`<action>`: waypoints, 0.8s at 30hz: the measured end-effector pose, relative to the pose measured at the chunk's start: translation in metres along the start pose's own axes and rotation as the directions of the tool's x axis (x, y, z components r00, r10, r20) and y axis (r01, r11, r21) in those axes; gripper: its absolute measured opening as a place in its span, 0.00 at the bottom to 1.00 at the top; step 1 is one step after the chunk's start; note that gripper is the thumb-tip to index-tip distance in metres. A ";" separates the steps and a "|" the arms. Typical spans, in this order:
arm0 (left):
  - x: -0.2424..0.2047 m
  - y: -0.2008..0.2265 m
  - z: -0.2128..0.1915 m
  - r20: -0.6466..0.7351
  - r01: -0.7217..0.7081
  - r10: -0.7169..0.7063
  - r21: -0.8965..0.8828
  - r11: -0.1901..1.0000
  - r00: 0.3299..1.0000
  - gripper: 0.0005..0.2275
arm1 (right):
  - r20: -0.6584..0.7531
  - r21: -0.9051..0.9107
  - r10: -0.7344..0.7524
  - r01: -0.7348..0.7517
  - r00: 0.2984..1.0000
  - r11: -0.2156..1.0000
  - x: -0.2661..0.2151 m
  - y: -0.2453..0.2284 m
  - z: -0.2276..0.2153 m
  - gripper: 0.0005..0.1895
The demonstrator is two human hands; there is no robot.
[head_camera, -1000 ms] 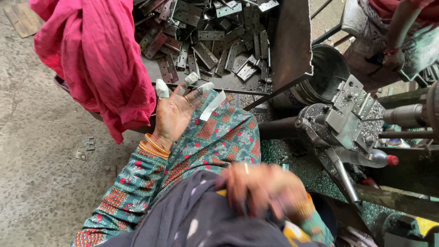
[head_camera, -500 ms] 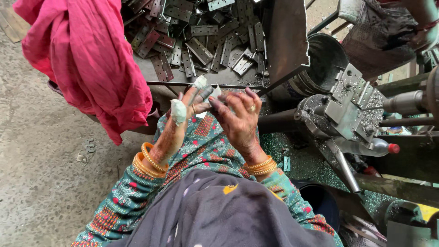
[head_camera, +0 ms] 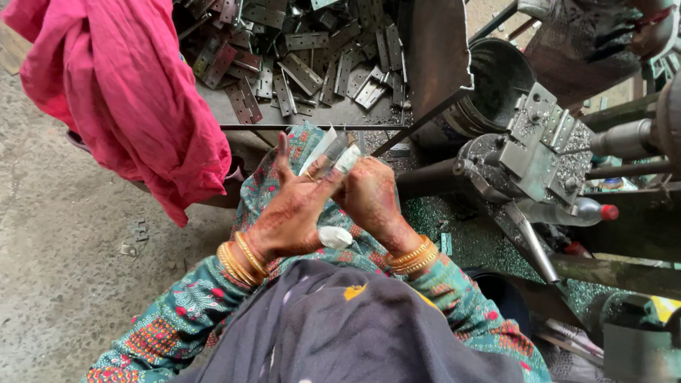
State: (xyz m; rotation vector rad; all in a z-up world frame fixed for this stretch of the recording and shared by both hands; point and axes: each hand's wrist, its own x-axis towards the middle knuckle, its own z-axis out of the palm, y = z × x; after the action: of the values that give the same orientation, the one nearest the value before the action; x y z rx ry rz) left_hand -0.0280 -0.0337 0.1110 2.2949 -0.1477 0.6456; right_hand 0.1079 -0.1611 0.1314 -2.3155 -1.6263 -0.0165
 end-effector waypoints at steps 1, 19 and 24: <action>0.001 0.006 0.006 -0.033 -0.027 0.027 -0.008 1.000 0.999 0.44 | -0.087 0.046 -0.039 0.043 0.995 0.998 0.000 0.000 0.002 0.09; -0.011 -0.006 0.023 0.124 0.321 -0.298 -0.453 0.832 0.947 0.39 | -0.103 0.012 -0.064 0.065 0.993 0.998 -0.002 -0.003 -0.040 0.20; -0.011 0.005 0.031 0.044 0.159 -0.154 -0.216 0.963 0.987 0.31 | -0.048 0.151 0.068 -0.060 0.996 0.987 -0.013 -0.001 -0.010 0.08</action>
State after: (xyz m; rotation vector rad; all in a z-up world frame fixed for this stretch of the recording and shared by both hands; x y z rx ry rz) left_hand -0.0267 -0.0598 0.0900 2.0787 -0.0459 0.4922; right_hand 0.1040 -0.1754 0.1388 -2.2325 -1.4737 0.0558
